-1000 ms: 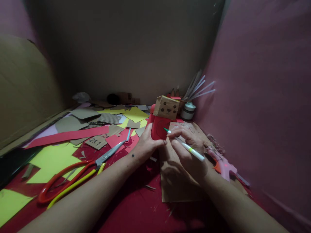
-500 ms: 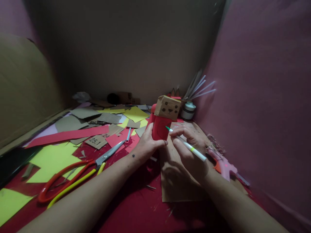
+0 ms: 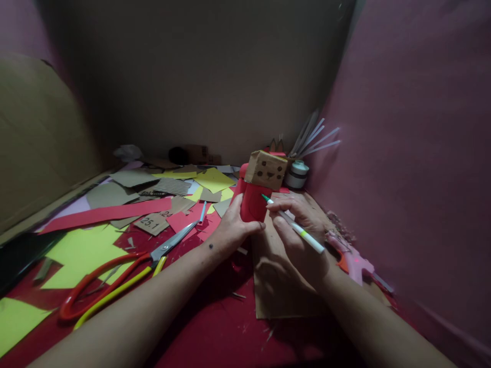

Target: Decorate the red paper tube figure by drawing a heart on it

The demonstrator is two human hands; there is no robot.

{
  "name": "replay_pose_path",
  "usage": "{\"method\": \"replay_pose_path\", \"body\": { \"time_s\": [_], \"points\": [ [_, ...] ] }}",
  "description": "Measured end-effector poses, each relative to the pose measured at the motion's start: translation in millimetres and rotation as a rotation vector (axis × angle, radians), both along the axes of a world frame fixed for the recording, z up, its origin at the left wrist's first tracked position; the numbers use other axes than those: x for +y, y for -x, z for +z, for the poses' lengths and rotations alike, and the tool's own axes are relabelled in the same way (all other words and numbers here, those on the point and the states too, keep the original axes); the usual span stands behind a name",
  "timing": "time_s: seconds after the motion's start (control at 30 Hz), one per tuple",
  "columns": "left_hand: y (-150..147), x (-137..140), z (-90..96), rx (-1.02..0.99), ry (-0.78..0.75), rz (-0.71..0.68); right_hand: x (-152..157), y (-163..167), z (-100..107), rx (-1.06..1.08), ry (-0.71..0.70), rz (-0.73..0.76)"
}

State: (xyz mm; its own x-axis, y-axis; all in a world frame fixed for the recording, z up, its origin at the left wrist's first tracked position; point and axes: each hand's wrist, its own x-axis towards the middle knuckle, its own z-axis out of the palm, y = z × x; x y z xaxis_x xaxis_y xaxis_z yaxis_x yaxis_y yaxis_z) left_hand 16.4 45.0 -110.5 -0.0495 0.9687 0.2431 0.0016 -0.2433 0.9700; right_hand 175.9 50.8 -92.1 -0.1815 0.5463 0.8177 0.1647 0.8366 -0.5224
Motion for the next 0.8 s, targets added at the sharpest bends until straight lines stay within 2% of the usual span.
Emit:
{"method": "replay_pose_path", "body": {
  "time_s": [0.3,0.8],
  "points": [
    [1.4,-1.3,0.9,-0.027,0.028,0.032,-2.4,-0.5,1.9,-0.060,0.040,-0.046],
    [-0.1,-0.9,1.5,0.040,-0.024,0.031,-1.8,-1.3,3.3,-0.026,-0.006,-0.021]
  ]
}}
